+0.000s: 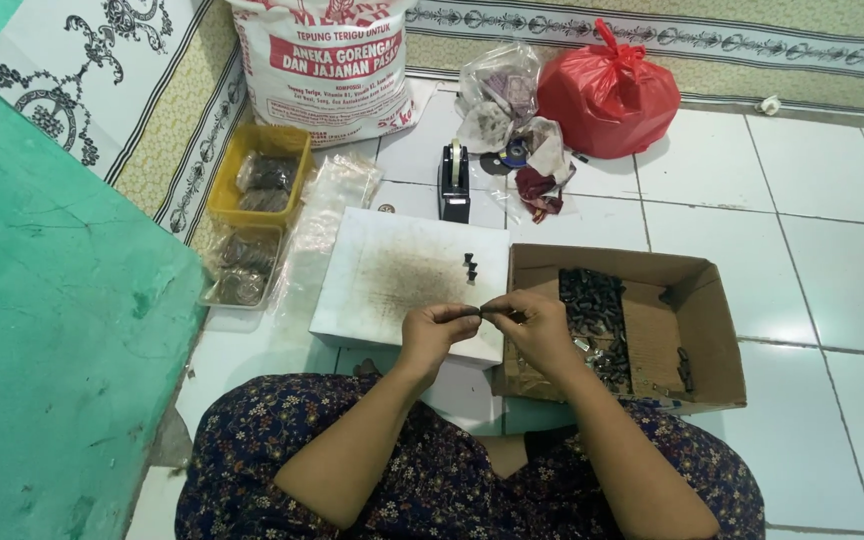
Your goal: The person sits on the floor and assembles small black plastic components by hand. They pick up individual pieces from a cardboard box and connect them into a chain-like structure on a white surface. The person also handles a small plastic bag containing similar parts.
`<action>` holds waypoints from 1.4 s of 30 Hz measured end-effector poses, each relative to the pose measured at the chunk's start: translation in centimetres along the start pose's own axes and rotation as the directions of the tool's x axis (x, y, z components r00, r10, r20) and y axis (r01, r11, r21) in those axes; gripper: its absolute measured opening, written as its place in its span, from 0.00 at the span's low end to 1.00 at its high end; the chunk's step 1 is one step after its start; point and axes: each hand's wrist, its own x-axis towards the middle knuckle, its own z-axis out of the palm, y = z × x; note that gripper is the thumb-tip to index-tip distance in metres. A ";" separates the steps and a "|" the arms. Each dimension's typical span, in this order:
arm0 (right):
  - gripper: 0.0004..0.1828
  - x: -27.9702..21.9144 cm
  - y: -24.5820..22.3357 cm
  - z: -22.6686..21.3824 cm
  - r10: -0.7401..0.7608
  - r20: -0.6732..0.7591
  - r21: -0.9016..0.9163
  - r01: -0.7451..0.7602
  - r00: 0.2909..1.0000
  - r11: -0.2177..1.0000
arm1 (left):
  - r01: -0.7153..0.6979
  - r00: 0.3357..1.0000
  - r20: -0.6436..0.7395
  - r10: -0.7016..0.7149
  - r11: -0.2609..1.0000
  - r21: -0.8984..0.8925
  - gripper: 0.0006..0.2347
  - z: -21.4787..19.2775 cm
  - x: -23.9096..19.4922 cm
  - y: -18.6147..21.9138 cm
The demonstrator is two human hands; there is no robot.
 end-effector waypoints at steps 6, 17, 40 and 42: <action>0.09 0.3 0.6 -0.3 0.013 0.124 -0.095 -0.001 0.992 0.995 | 0.038 0.999 0.017 -0.038 0.999 0.009 0.14 -0.6 1.0 -2.3; 0.15 0.3 2.9 -2.2 0.404 0.319 0.317 -0.498 0.858 0.807 | 0.065 0.990 0.119 -0.074 0.995 0.075 0.14 0.2 -0.1 -0.9; 0.15 1.3 5.8 2.6 0.429 0.197 0.481 -0.468 0.882 0.741 | 0.054 0.996 -0.070 -0.057 0.998 -0.034 0.13 0.7 1.8 -1.5; 0.15 1.7 6.6 3.7 0.404 0.133 0.472 -0.417 0.905 0.777 | 0.040 0.994 -0.101 -0.042 0.999 -0.027 0.12 0.7 2.0 -1.6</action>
